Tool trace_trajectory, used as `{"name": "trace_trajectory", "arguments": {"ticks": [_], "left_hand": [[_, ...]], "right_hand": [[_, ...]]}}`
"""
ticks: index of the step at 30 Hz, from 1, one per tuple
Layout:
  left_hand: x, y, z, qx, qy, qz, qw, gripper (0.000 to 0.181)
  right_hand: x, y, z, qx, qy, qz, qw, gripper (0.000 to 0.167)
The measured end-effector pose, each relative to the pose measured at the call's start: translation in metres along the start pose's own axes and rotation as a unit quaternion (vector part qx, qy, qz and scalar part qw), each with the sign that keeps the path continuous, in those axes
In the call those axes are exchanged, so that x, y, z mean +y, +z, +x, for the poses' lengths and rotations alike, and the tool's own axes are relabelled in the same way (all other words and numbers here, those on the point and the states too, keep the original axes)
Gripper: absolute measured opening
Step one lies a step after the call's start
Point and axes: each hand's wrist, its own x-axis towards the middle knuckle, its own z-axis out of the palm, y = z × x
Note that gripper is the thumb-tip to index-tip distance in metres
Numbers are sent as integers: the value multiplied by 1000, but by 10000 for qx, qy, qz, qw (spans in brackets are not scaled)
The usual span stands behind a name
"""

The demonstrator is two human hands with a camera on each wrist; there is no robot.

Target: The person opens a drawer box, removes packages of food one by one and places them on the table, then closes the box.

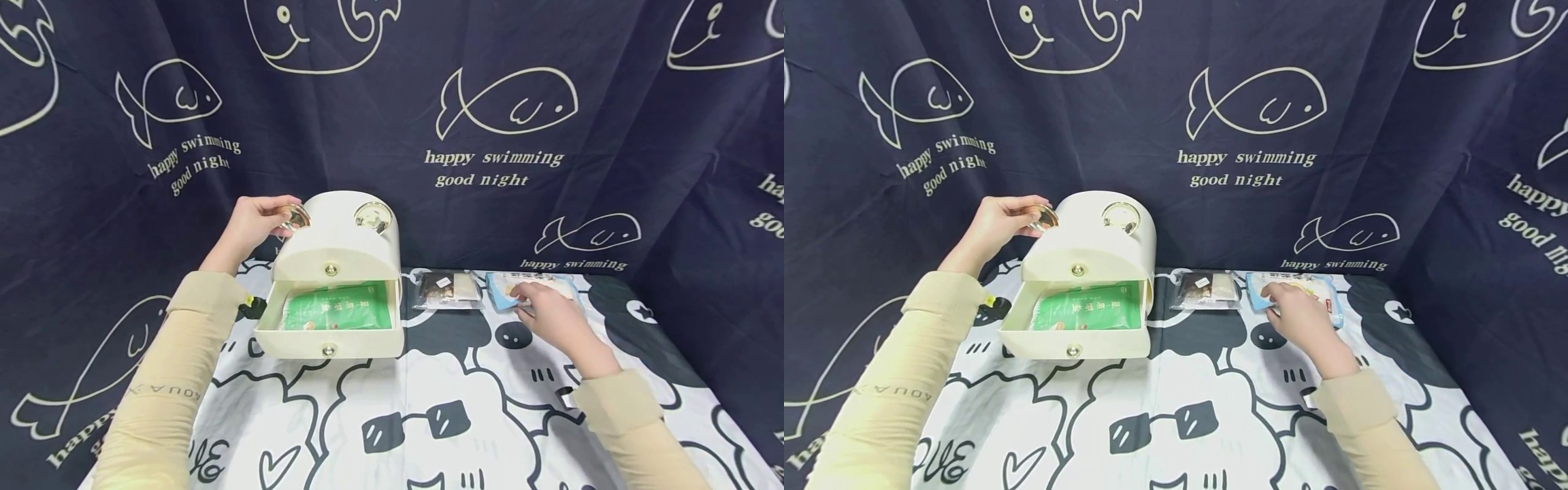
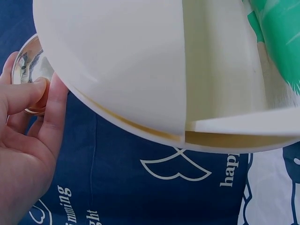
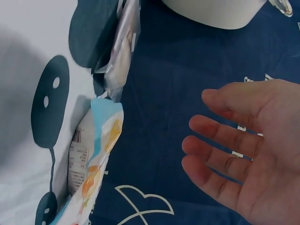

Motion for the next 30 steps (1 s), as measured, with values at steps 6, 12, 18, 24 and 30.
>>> {"name": "trace_trajectory", "arguments": {"ticks": [6,12,18,24,30], "left_hand": [[0,0,-1,44,5,-36,10000,29],[-1,0,-1,38,23,-25,10000,28],[-1,0,-2,50,36,-47,10000,28],[1,0,-2,28,18,-48,10000,29],[1,1,-2,35,23,-17,10000,28]], "right_hand": [[-11,-2,-2,174,95,101,9998,27],[-20,0,-5,591,-43,232,9980,26],[-29,1,-7,955,-255,382,9944,24],[-41,-2,-8,1023,-286,415,9935,24],[-54,-4,-7,1358,-597,405,9881,23]]}}
